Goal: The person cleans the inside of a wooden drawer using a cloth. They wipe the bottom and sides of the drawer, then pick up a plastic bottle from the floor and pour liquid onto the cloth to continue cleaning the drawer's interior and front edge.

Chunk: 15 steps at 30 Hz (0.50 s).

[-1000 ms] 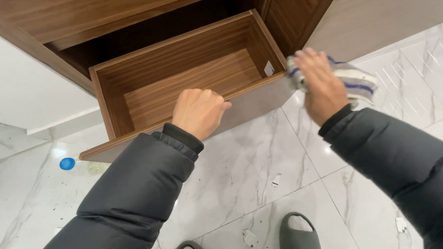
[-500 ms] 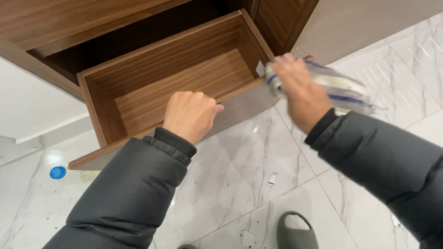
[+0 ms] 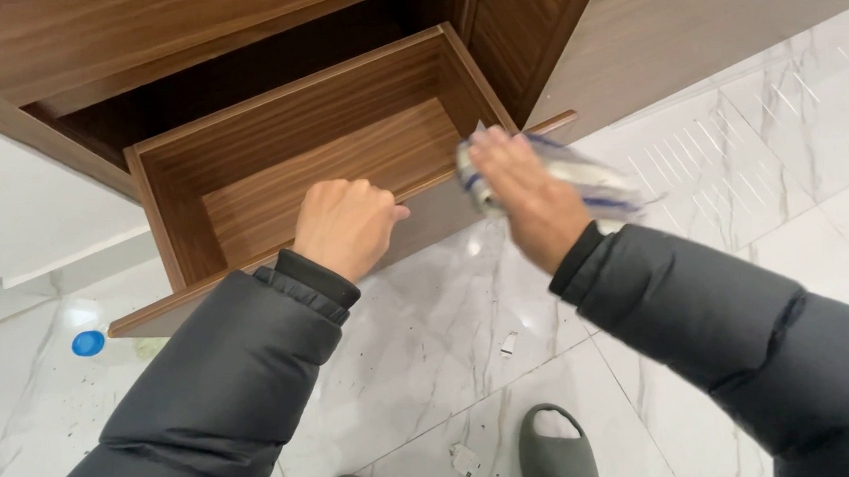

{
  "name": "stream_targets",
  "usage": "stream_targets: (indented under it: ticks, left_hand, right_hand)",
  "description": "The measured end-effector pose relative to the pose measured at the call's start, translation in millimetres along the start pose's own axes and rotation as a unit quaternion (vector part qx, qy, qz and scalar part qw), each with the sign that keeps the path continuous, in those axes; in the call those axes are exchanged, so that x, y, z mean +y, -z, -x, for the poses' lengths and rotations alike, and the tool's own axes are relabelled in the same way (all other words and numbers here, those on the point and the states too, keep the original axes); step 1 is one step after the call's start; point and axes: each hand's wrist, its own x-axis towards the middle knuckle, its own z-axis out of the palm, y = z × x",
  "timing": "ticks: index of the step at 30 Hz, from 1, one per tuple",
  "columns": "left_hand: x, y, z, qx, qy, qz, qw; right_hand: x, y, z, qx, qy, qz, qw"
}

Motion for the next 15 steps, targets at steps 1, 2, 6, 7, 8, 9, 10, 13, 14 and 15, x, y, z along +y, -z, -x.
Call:
stream_targets:
  ticks: [1, 2, 6, 7, 8, 9, 10, 13, 14, 15]
  left_hand:
    - [2, 1, 0, 0.001, -0.001, 0.0, 1.0]
    - [1, 4, 0, -0.006, 0.005, 0.005, 1.0]
    - [-1, 2, 5, -0.006, 0.016, 0.031, 0.999]
    - [-2, 4, 8, -0.007, 0.021, 0.03, 0.999]
    - [-2, 7, 9, -0.005, 0.007, 0.037, 0.999]
    - [-1, 9, 10, -0.003, -0.008, 0.045, 0.999]
    - [0, 5, 9, -0.002, -0.009, 0.045, 0.999]
    - [0, -5, -1, 0.003, -0.014, 0.018, 1.0]
    - [-1, -10, -5, 0.01, -0.014, -0.006, 1.0]
    - [-1, -14, -9, 0.017, -0.014, -0.029, 0.999]
  right_hand:
    - [-6, 5, 1, 0.001, 0.0, 0.001, 1.0]
    - [-12, 7, -3, -0.009, 0.011, -0.01, 1.0]
    - [61, 14, 17, 0.013, 0.018, 0.079, 0.997]
    - [74, 17, 21, 0.014, 0.021, 0.075, 0.997]
    - [88, 21, 27, 0.007, 0.0, 0.078, 0.997]
    - [103, 25, 33, 0.001, -0.022, 0.081, 0.997]
    - [81, 22, 23, 0.0, -0.022, 0.082, 0.996]
    - [9, 6, -6, 0.012, 0.035, 0.066, 0.997]
    - [-21, -2, -12, -0.009, 0.042, 0.013, 0.999]
    - [-51, -11, -18, -0.029, 0.049, -0.04, 0.998]
